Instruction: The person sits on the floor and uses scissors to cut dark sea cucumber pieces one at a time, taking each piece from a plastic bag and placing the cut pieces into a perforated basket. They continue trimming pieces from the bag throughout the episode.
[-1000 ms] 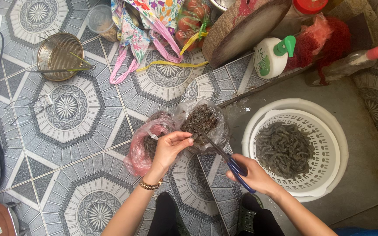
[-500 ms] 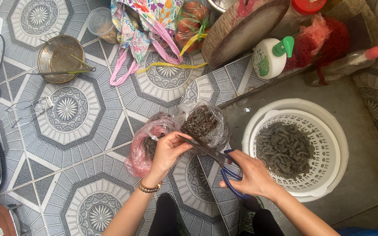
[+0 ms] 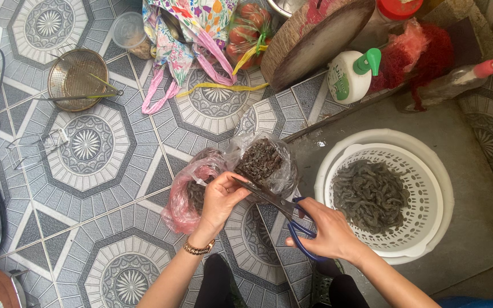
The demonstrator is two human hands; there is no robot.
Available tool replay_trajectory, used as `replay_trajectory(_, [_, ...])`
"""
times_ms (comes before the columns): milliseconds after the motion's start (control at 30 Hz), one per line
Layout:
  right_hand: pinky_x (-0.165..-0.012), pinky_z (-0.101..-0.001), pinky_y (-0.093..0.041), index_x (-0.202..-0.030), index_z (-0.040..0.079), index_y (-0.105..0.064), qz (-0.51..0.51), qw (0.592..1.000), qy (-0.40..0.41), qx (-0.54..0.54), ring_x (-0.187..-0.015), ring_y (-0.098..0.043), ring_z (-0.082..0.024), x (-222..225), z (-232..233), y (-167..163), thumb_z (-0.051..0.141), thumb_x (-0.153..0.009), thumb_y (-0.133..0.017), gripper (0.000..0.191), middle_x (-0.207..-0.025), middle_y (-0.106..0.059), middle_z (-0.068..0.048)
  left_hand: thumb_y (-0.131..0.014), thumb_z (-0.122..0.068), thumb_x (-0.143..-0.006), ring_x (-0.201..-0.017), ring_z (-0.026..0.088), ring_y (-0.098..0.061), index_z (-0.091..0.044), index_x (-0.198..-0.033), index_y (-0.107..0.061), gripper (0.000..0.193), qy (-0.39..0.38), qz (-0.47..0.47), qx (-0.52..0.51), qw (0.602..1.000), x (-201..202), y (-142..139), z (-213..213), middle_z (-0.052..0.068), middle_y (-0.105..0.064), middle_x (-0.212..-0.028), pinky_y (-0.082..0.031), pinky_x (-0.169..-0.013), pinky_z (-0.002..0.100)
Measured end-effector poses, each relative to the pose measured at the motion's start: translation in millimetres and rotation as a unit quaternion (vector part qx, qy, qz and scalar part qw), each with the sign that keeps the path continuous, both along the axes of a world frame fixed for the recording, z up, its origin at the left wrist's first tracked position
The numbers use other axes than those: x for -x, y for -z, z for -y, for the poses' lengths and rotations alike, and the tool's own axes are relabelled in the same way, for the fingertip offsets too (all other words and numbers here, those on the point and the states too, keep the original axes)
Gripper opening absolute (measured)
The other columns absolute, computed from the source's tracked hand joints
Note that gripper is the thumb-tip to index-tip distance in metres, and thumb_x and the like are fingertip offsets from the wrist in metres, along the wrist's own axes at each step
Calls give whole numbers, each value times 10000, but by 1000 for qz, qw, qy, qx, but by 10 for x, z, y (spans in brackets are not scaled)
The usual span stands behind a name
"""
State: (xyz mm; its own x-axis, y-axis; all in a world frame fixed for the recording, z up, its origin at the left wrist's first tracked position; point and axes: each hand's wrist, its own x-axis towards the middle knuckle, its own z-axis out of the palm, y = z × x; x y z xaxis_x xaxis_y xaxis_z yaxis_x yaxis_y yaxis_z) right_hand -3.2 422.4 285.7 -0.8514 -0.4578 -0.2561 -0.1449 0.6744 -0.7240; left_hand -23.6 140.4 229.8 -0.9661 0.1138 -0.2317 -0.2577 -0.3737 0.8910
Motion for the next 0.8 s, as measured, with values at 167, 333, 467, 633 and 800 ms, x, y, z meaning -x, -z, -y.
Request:
replay_trajectory(167, [-733,-428,-539,-1154,37,-635,-23,1000,10,-6,-882,-707,-298,13,36,-89,549,-591,-891,803,-932,-674,-101,-702,74,-877,-923,122,-701,2,-1053,-643,199,-3,15,3,1000,2,-9,-14,63,-722,-990,-587,-883,278])
replay_trajectory(333, [-621,-368,-522,-1027,45,-705,15,997,59,42,-671,-668,-224,-16,-26,-19,370,-700,-864,488,-799,-682,-79,-752,48,-896,-905,129,-687,4,-1027,-640,178,-15,41,5,999,7,25,-73,83,-722,-966,-566,-850,268])
replay_trajectory(467, [-554,-327,-438,-928,43,-743,150,974,151,76,-594,-505,-95,-62,-74,207,303,-786,-852,315,-630,-635,-63,-756,24,-878,-948,118,-700,-7,-1008,-640,177,-15,20,9,1000,21,-83,-129,101,-750,-1036,-580,-884,257])
replay_trajectory(633, [-587,-297,-449,-935,35,-760,168,969,167,66,-635,-536,-64,-126,-265,720,315,-814,-846,317,-666,-668,-34,-760,-31,-900,-984,133,-731,-18,-1059,-653,193,24,-39,58,997,102,-533,-490,96,-762,-1077,-609,-893,282])
replay_trajectory(800, [-733,-237,-556,-1016,13,-746,120,956,156,217,-829,-672,-37,-188,-297,1240,206,-870,-777,244,-887,-783,4,-733,-41,-906,-1317,330,-548,30,-1359,-593,480,139,-352,224,898,33,-730,-887,240,-531,-1466,-476,-1049,406])
